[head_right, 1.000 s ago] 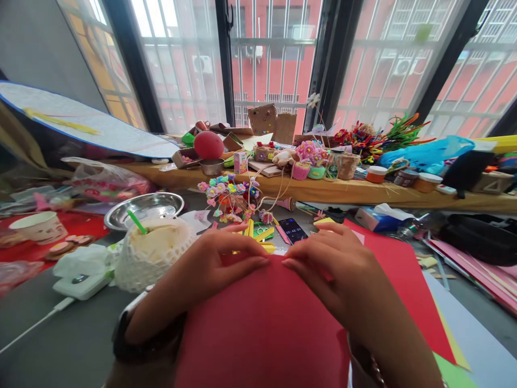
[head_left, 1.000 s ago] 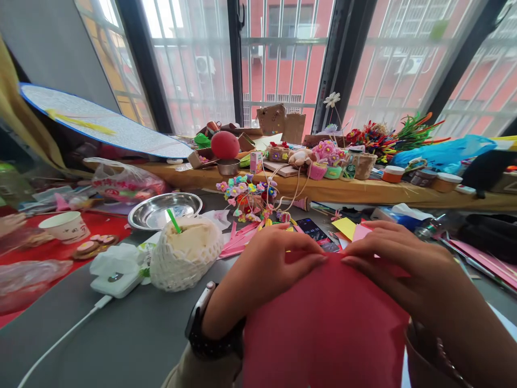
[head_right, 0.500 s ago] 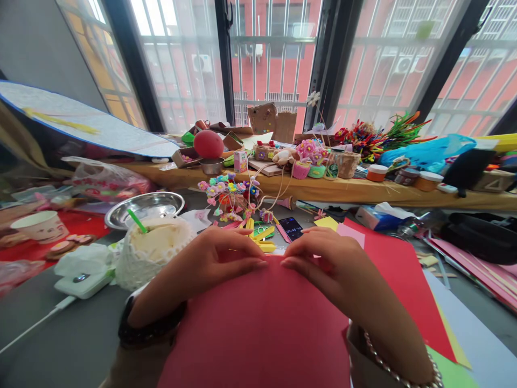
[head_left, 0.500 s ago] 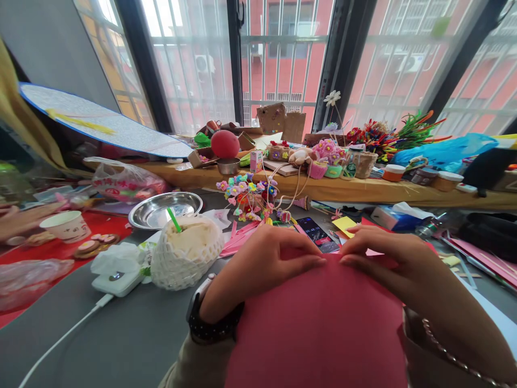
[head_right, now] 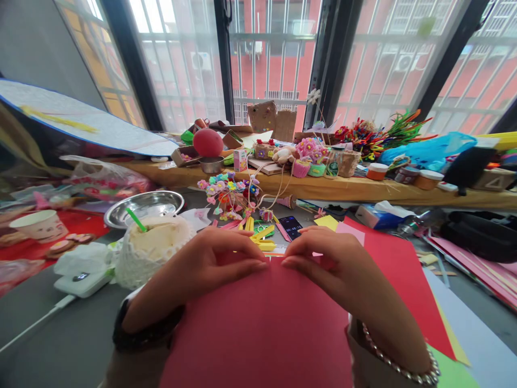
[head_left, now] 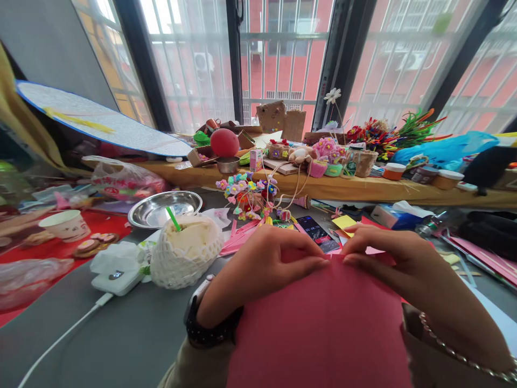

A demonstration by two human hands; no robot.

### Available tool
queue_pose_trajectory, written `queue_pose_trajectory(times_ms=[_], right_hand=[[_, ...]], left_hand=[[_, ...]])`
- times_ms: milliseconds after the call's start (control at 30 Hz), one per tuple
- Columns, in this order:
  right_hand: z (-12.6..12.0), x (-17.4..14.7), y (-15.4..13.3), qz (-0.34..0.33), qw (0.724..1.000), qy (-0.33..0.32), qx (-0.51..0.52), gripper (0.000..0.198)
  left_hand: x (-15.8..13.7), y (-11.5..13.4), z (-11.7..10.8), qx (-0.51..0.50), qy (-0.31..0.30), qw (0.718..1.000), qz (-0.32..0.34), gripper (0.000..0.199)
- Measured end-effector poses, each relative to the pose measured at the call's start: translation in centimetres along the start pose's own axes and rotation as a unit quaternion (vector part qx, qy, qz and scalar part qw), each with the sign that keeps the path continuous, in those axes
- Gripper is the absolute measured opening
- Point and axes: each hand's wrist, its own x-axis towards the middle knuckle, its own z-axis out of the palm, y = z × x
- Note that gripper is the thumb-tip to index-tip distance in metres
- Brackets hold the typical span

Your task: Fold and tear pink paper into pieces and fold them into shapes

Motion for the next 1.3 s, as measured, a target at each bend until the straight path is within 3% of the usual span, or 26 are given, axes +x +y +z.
queue_pose_trajectory(times_ms=[667,1300], right_hand=[[0.05,-0.06,-0.15,0.009,1.000,0.001,-0.019,0.014],[-0.06,-0.10,-0.16,0.013,1.000,0.013,-0.006,0.016]], left_hand=[[0.23,-0.24,-0.35,-0.008,-0.018,0.999,-0.038,0.017],[0.28,-0.24,-0.35,0.005,0.009,1.000,-0.018,0.016]])
